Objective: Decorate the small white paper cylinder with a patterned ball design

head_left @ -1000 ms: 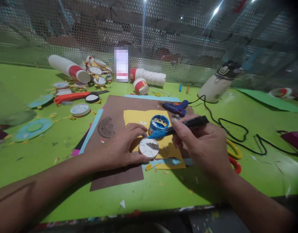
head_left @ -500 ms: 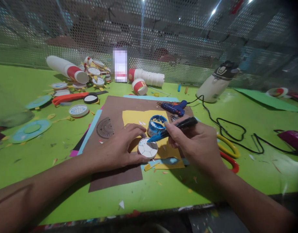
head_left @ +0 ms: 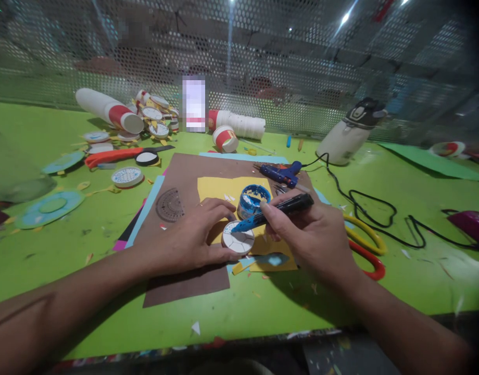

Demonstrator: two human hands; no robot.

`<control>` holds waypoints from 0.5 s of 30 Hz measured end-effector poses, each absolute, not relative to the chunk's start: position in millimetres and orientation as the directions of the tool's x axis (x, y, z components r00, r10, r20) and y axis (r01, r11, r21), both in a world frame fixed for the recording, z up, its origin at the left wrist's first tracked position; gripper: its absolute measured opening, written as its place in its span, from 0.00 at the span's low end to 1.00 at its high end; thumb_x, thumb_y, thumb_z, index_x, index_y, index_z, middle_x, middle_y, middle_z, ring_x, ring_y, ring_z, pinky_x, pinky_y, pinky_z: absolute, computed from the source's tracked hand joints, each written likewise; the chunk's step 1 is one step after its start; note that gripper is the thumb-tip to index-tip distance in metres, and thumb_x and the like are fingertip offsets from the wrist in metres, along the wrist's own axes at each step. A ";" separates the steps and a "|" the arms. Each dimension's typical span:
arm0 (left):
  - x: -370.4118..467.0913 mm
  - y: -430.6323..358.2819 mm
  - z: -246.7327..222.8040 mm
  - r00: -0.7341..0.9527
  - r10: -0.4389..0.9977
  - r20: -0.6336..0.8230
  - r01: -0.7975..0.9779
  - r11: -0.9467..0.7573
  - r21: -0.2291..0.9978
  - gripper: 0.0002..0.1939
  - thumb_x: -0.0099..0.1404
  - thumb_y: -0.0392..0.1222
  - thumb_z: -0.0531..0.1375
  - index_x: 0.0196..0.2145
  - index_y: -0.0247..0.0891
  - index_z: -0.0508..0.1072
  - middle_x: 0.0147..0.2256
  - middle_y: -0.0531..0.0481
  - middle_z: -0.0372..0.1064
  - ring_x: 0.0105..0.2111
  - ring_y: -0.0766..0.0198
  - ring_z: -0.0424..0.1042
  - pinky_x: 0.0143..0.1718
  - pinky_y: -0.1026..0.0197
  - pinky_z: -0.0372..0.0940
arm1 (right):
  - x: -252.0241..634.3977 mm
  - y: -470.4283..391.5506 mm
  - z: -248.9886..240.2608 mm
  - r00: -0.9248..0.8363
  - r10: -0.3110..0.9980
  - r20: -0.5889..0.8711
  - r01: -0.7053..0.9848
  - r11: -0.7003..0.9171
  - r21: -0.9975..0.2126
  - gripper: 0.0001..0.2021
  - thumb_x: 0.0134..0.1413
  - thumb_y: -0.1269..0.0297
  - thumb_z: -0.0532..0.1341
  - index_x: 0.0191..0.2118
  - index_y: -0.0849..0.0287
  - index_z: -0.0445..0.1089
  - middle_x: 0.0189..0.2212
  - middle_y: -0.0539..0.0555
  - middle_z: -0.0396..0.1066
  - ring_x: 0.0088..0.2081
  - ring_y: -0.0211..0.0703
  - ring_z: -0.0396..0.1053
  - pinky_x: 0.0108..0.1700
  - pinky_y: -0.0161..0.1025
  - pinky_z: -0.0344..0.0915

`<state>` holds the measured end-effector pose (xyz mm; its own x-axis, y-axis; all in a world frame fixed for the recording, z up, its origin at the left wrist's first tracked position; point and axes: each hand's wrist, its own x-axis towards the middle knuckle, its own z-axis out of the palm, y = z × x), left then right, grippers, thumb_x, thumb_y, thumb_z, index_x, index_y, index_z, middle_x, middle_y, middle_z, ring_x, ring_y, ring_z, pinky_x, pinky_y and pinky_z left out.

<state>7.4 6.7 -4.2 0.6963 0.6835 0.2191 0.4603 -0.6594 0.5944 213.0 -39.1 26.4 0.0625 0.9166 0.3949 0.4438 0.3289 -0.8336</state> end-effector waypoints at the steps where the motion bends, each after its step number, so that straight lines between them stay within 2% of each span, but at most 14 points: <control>1: 7.4 6.7 -4.4 0.696 0.684 0.217 0.461 -0.658 0.595 0.21 0.60 0.54 0.65 0.46 0.40 0.69 0.55 0.41 0.65 0.54 0.49 0.66 0.53 0.46 0.65 | 213.0 -39.3 26.1 0.057 0.919 0.389 0.446 0.325 -0.834 0.09 0.53 0.57 0.66 0.29 0.57 0.71 0.22 0.49 0.73 0.25 0.40 0.72 0.25 0.35 0.67; 7: 6.4 7.7 -5.9 0.700 0.684 0.206 0.466 -0.655 0.595 0.22 0.60 0.54 0.65 0.47 0.39 0.68 0.55 0.40 0.64 0.55 0.49 0.65 0.54 0.46 0.64 | 213.0 -39.7 25.5 0.045 0.929 0.366 0.433 0.312 -0.846 0.09 0.53 0.58 0.66 0.30 0.58 0.71 0.23 0.50 0.74 0.26 0.40 0.72 0.27 0.36 0.69; 15: 6.5 7.5 -6.8 0.697 0.686 0.207 0.469 -0.655 0.593 0.22 0.60 0.53 0.65 0.47 0.40 0.68 0.56 0.41 0.64 0.55 0.48 0.65 0.54 0.45 0.64 | 212.2 -38.9 27.7 0.021 0.933 0.360 0.425 0.318 -0.848 0.09 0.53 0.60 0.66 0.30 0.59 0.71 0.21 0.48 0.72 0.22 0.37 0.69 0.27 0.35 0.70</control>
<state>6.5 7.5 -6.8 0.6972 0.6864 0.2069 0.4687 -0.6549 0.5929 212.2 -38.9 27.7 0.0205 0.9326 0.3603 0.4247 0.3181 -0.8476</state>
